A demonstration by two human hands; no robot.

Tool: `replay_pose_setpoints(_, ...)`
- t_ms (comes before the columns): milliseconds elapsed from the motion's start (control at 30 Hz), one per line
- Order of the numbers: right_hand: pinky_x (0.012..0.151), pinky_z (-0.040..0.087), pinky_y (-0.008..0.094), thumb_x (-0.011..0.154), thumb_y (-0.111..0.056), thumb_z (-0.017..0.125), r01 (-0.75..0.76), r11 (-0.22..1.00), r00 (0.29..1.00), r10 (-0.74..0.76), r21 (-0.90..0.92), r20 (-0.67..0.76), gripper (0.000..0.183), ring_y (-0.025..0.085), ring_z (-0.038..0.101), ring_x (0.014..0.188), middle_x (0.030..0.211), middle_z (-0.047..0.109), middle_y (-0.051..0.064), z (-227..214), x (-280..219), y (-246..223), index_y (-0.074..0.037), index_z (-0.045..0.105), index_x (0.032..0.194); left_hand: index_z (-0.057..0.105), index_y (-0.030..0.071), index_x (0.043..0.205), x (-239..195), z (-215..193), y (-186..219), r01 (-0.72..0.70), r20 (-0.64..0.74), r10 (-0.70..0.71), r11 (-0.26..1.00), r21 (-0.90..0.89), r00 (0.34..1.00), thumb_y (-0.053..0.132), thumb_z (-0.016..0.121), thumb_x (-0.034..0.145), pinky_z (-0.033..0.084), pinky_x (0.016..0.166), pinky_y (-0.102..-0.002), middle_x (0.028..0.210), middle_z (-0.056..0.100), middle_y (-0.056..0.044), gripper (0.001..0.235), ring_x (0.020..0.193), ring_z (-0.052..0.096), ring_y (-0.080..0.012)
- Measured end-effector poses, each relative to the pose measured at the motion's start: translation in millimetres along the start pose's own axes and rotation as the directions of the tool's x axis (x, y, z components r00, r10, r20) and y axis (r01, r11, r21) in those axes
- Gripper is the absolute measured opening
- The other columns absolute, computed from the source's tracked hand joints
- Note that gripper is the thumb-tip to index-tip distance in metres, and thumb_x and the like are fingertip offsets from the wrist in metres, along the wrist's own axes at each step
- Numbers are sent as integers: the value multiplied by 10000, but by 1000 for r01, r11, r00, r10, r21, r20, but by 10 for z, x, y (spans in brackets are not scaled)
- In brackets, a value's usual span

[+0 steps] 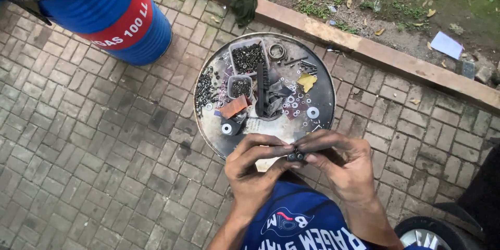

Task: The person scrubs a small mechanical part with a brush over a metal tray filled with various hardware items. They then place the part down and pick up a small metal ring to inspect it.

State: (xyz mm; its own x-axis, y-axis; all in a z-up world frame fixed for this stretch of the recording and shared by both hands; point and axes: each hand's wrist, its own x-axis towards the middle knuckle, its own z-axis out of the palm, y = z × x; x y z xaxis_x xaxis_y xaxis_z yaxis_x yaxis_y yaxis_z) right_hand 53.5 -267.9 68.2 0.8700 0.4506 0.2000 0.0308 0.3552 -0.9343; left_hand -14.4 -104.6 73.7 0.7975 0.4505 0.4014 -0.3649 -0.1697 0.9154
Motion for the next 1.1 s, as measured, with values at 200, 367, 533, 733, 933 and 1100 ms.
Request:
replay_pose_setpoints(200, 797, 657, 238, 845, -35, 782, -39, 992, 999, 37, -123, -17, 155, 223, 751, 934, 1009, 754, 136, 2, -24, -73, -23, 775, 1000, 750, 67, 990, 74, -21, 68, -85, 107, 87, 996, -17, 991, 83, 820, 859, 636, 879, -309, 993, 756, -124, 150, 935, 760, -218)
replay_pose_setpoints(367, 852, 685, 288, 835, 28, 788, -54, 998, 998, 54, 35, 13, 304, 216, 784, 934, 1026, 760, 92, -19, -38, -97, -53, 660, 1099, 729, 33, 981, 106, -48, 96, -147, 164, 155, 987, -64, 974, 70, 798, 884, 624, 849, -347, 961, 770, -116, 124, 894, 773, -271)
replay_pose_setpoints(533, 886, 660, 323, 831, -36, 810, -52, 997, 998, 51, 56, 20, 269, 211, 766, 937, 986, 749, 66, 33, -29, -114, -78, 651, 1044, 729, 36, 1015, 64, -105, 69, -176, 176, 179, 984, -34, 968, 78, 821, 867, 635, 825, -321, 974, 760, -124, 179, 891, 763, -251)
replay_pose_setpoints(733, 884, 657, 330, 821, -34, 805, -64, 996, 998, 64, 57, 11, 245, 223, 757, 929, 960, 731, 71, 77, -51, -139, -66, 656, 1012, 734, 35, 999, 50, -146, 125, -145, 185, 147, 989, -29, 972, 44, 842, 841, 633, 804, -300, 957, 752, -122, 192, 870, 752, -231)
replay_pose_setpoints(933, 868, 655, 331, 812, -69, 819, -77, 997, 997, 77, 7, -15, 230, 222, 756, 914, 946, 735, 75, 87, -86, -173, -75, 666, 984, 735, 43, 1007, 32, -135, 119, -154, 179, 159, 987, -43, 971, 53, 878, 803, 650, 808, -304, 962, 759, -111, 250, 873, 758, -228)
replay_pose_setpoints(1100, 862, 669, 337, 819, -105, 812, -76, 995, 997, 75, -65, -18, 182, 225, 767, 917, 958, 755, 78, 55, -121, -139, -85, 690, 953, 725, 32, 1002, 9, -134, 88, -134, 182, 144, 989, -70, 973, 64, 858, 823, 653, 812, -314, 968, 757, -138, 226, 875, 758, -238)
